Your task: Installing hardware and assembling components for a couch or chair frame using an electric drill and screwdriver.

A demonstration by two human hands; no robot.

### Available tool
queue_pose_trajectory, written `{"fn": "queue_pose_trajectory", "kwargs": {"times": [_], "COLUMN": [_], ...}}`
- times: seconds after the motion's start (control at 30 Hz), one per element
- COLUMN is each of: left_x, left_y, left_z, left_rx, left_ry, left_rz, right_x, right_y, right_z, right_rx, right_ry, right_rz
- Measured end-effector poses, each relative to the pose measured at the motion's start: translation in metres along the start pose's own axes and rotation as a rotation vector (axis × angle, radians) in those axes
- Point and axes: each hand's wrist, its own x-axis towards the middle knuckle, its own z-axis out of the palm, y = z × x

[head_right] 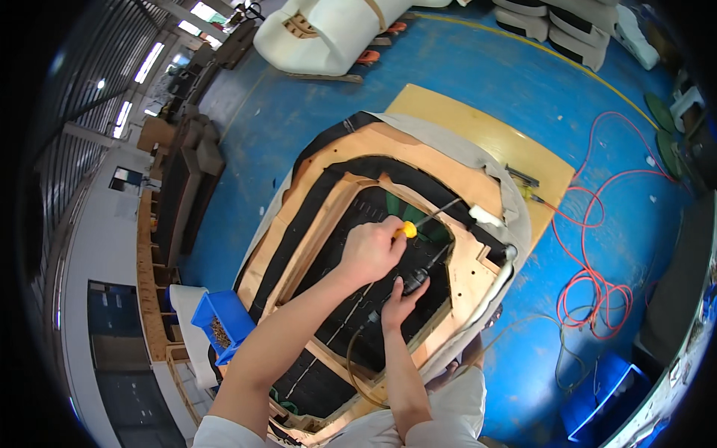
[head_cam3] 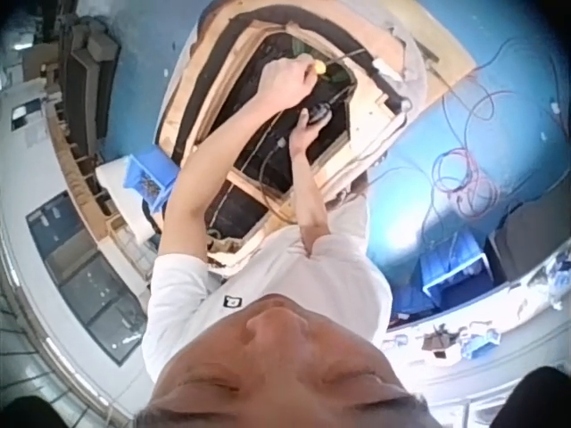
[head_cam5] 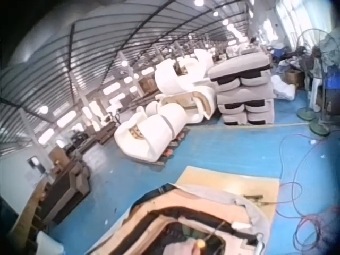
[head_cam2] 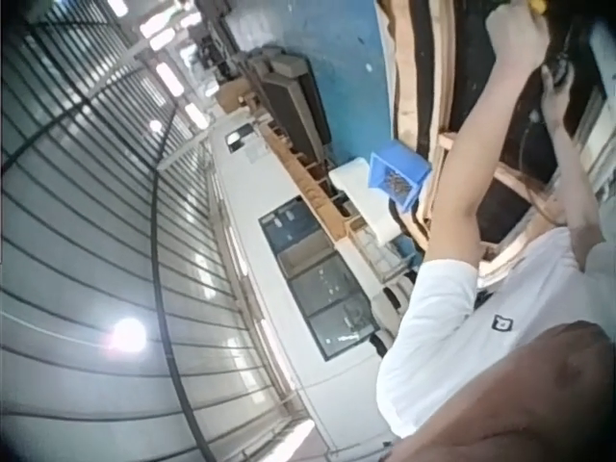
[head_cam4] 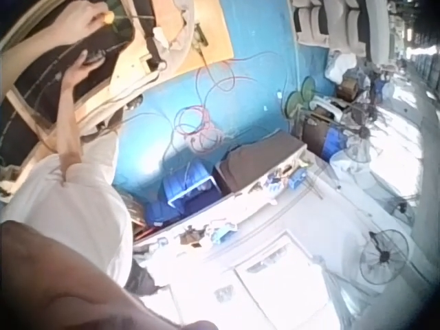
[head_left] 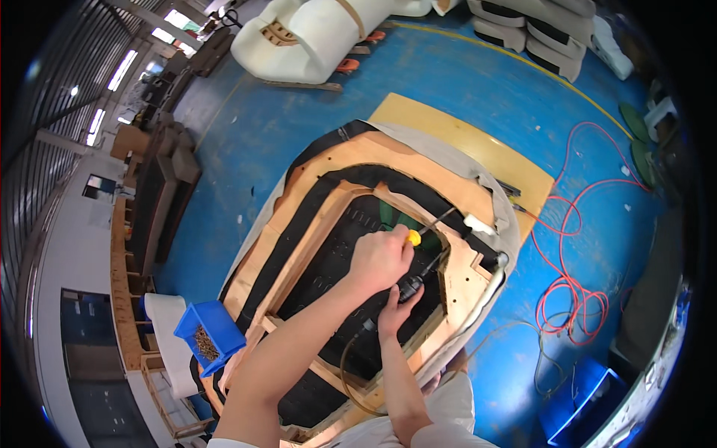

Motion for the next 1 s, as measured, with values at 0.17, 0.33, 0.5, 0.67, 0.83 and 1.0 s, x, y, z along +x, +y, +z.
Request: {"fn": "queue_pose_trajectory", "kwargs": {"times": [0.17,0.33,0.5,0.67,0.83,1.0], "left_x": [-0.001,-0.001,-0.002,-0.004,-0.004,-0.015], "left_y": [-0.001,0.001,-0.002,-0.005,-0.003,-0.006], "left_z": [0.001,0.001,0.002,0.003,0.005,0.017], "left_rx": [0.001,-0.003,-0.005,-0.01,-0.03,-0.041], "left_ry": [-0.031,-0.047,-0.044,0.011,0.025,0.061], "left_rz": [-0.009,-0.026,-0.026,0.035,0.044,0.055], "right_x": [0.001,0.002,-0.001,-0.001,0.001,0.004], "right_y": [-0.004,-0.003,-0.012,-0.016,-0.007,-0.005], "right_z": [0.001,0.0,-0.001,-0.001,-0.003,-0.006], "right_rx": [-0.061,-0.077,-0.037,-0.005,-0.048,-0.046], "right_ry": [0.032,0.034,-0.001,-0.001,0.019,0.036], "right_rz": [0.012,0.016,0.099,0.116,0.031,0.024]}}
